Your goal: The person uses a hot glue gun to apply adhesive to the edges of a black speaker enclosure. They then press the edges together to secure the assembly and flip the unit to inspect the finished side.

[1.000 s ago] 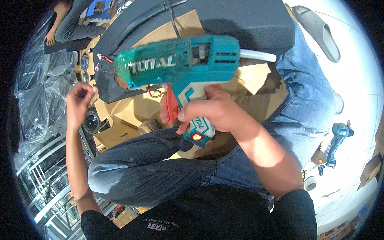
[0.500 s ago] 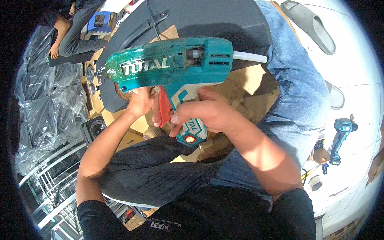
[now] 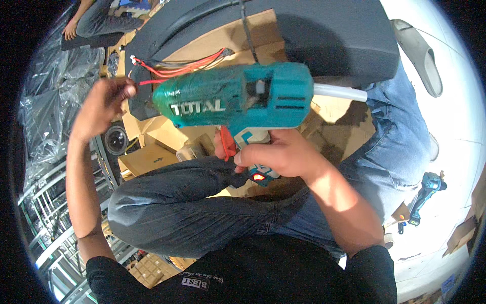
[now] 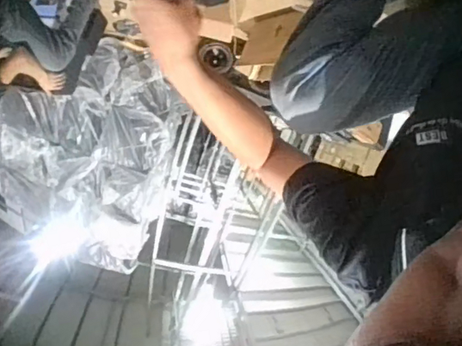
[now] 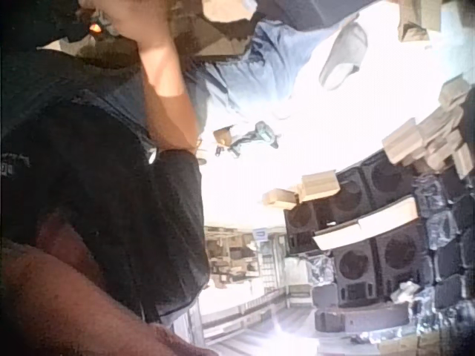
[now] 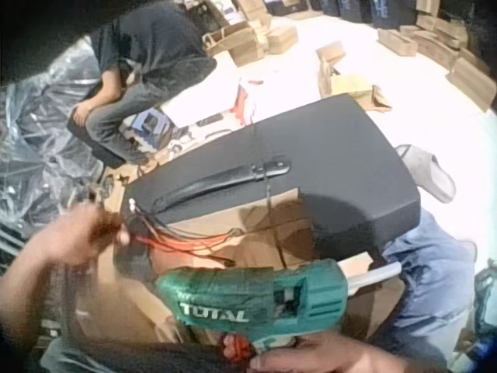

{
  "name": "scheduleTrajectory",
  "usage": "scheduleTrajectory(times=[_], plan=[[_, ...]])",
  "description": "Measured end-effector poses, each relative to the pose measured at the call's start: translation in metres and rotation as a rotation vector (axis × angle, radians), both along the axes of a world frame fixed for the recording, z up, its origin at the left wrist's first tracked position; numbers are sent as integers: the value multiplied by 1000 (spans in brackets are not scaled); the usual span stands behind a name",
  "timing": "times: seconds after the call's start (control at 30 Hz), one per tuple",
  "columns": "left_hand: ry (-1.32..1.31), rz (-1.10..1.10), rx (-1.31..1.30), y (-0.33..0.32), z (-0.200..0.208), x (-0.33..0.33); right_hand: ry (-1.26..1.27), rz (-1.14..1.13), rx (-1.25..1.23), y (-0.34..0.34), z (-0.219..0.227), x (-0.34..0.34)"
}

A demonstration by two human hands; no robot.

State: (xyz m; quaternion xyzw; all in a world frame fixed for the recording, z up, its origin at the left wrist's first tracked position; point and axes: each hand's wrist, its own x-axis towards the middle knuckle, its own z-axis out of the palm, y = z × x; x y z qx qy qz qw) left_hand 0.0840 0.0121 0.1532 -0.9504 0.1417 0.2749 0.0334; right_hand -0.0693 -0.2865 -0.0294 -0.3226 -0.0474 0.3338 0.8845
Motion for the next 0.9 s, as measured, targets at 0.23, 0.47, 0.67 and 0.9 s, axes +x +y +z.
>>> scheduleTrajectory(times=[0.23, 0.47, 0.67, 0.9], plan=[[-652, -776, -15, 28, -45, 86, -213, 98, -355, 38, -15, 5], [-479, -384, -623, 18, -88, 106, 175, 141, -279, 59, -44, 5], [-403, -181, -823, 39, -111, 113, 236, 175, -297, 64, -41, 13], [-349, -56, -943, 42, -118, 115, 229, 132, -242, 65, -43, 12]])
